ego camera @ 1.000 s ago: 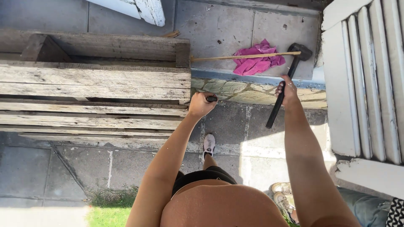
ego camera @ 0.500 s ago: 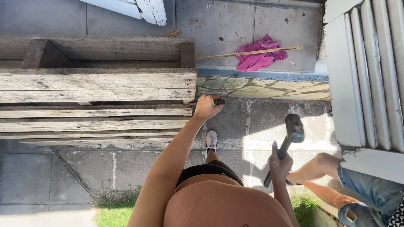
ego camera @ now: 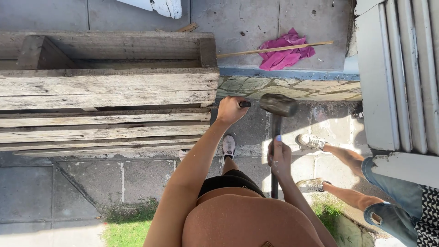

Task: Dismantling a wooden pallet by knocking out nails using a hammer and a metal rod as a punch.

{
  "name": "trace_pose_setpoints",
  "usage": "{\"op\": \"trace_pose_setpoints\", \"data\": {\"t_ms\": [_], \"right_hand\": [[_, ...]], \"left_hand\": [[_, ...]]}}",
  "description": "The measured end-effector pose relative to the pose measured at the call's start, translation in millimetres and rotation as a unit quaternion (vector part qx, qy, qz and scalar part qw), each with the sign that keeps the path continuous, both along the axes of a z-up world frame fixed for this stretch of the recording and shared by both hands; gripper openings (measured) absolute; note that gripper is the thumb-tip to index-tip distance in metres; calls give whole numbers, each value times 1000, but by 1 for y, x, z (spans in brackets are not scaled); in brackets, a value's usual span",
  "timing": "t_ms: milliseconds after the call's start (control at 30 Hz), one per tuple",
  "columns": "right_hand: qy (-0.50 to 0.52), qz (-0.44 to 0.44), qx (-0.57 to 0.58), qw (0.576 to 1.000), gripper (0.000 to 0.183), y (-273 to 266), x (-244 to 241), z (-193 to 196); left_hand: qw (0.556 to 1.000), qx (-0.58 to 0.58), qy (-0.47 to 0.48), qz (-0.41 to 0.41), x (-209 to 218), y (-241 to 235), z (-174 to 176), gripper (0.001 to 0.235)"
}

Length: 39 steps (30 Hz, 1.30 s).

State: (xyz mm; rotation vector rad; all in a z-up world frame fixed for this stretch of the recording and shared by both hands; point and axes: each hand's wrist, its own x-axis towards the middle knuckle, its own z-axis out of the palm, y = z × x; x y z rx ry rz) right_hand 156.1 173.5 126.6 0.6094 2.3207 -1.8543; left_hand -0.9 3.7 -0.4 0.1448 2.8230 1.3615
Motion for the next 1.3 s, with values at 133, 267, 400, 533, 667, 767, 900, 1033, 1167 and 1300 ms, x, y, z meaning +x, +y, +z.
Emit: {"op": "trace_pose_setpoints", "data": {"t_ms": [133, 267, 400, 533, 667, 767, 900, 1033, 1167, 1300], "right_hand": [[-127, 33, 13, 991, 65, -4, -12, 6], [-111, 15, 14, 994, 68, 13, -9, 44], [-30, -26, 27, 999, 70, 23, -2, 71], [-63, 2, 5, 998, 70, 2, -10, 34], [-137, 49, -11, 989, 67, -32, -31, 33], [-116, 37, -19, 992, 68, -22, -29, 55], [-33, 21, 25, 999, 70, 6, -21, 88], [44, 19, 47, 998, 64, 11, -8, 36], [-98, 63, 31, 993, 67, -20, -24, 28], [-91, 46, 42, 994, 69, -1, -17, 67]], "left_hand": [[1000, 8, -16, 8, 0, -1, 1, 11], [1000, 4, -18, 10, -7, 2, -10, 11], [999, 9, -29, 13, 0, 3, -4, 9], [999, 8, -40, 10, 2, 2, 8, 6], [999, -14, -35, 19, -13, 3, -24, 6], [999, 9, -39, 13, -2, 3, -6, 8], [999, 24, -48, 11, 1, 2, -2, 9], [999, 4, -50, 11, 0, 1, -4, 5], [999, -8, -49, 22, -10, 6, -27, 14], [998, -3, -57, 9, -3, 6, -18, 6]]}}
